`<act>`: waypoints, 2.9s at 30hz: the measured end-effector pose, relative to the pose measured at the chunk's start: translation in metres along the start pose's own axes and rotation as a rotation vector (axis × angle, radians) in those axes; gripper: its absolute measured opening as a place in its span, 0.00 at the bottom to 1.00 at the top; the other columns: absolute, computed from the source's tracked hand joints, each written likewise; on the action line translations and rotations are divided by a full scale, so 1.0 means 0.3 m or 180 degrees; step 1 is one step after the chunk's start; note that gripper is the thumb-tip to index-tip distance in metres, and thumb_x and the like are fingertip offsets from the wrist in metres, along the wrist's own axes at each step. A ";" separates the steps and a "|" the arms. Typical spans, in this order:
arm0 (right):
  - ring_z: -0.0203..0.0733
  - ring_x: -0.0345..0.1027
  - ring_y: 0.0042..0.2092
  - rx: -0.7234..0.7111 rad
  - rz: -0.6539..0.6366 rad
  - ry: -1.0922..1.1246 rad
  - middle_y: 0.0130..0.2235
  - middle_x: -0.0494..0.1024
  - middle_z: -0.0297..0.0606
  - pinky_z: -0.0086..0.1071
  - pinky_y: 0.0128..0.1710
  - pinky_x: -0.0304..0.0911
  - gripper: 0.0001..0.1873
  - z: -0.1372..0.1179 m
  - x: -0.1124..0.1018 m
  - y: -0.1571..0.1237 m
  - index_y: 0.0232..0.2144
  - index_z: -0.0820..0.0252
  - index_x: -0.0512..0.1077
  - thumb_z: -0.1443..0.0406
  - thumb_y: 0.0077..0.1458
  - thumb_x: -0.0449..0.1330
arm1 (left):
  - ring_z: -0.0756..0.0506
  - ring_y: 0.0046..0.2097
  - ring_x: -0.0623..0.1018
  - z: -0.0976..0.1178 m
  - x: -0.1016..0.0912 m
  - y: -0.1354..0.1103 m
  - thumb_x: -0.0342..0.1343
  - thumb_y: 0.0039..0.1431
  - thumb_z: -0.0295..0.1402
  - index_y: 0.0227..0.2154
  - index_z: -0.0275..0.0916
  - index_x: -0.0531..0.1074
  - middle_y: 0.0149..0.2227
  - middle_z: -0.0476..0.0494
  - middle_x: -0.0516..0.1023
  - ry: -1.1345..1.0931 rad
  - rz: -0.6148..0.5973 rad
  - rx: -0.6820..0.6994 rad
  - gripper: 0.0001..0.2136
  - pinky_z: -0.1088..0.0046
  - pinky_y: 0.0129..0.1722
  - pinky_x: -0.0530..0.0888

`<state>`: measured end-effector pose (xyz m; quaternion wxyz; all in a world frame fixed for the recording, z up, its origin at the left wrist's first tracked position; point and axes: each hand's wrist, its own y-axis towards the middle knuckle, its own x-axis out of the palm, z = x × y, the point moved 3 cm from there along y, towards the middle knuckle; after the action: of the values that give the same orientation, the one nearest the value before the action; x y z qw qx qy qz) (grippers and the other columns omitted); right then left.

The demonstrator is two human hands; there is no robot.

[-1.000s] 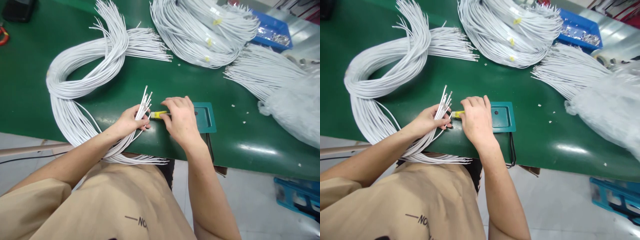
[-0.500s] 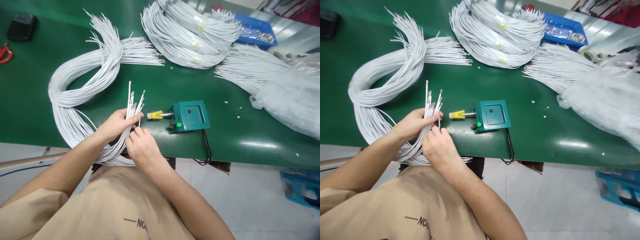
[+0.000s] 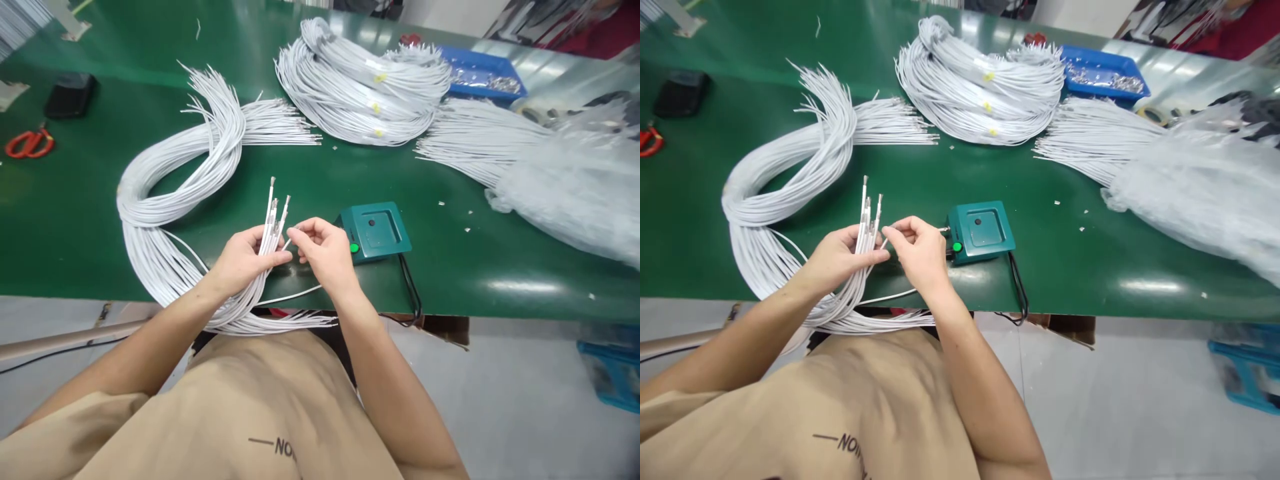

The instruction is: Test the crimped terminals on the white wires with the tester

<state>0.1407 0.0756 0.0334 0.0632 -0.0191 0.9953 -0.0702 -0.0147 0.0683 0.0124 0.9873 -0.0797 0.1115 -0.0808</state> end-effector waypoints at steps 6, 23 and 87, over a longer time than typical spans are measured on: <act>0.28 0.59 0.24 0.0194 -0.0054 0.1414 0.22 0.71 0.29 0.26 0.26 0.58 0.08 0.049 0.033 -0.003 0.27 0.64 0.76 0.63 0.45 0.64 | 0.51 0.29 0.71 0.037 0.006 -0.005 0.63 0.49 0.38 0.28 0.36 0.70 0.28 0.50 0.72 0.0024 0.0164 0.0216 0.11 0.75 0.32 0.67; 0.27 0.53 0.20 0.0847 -0.0968 0.2482 0.17 0.60 0.25 0.26 0.21 0.50 0.15 0.011 0.066 -0.006 0.20 0.64 0.70 0.58 0.47 0.63 | 0.49 0.31 0.78 0.082 0.032 -0.051 0.63 0.50 0.35 0.31 0.37 0.64 0.29 0.50 0.75 -0.0596 -0.0063 -0.0016 0.13 0.71 0.35 0.74; 0.46 0.62 0.41 -0.1934 -0.0229 -0.3299 0.35 0.76 0.43 0.41 0.47 0.54 0.09 -0.031 -0.078 0.032 0.35 0.62 0.71 0.66 0.59 0.51 | 0.47 0.29 0.78 -0.063 0.076 0.089 0.63 0.43 0.34 0.41 0.35 0.69 0.27 0.47 0.78 -0.0273 -0.0109 -0.0745 0.20 0.80 0.18 0.66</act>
<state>0.1623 0.0874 0.0441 0.5294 -0.1017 0.8091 0.2337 0.0067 0.0878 -0.0152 0.9736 -0.1996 0.0765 -0.0805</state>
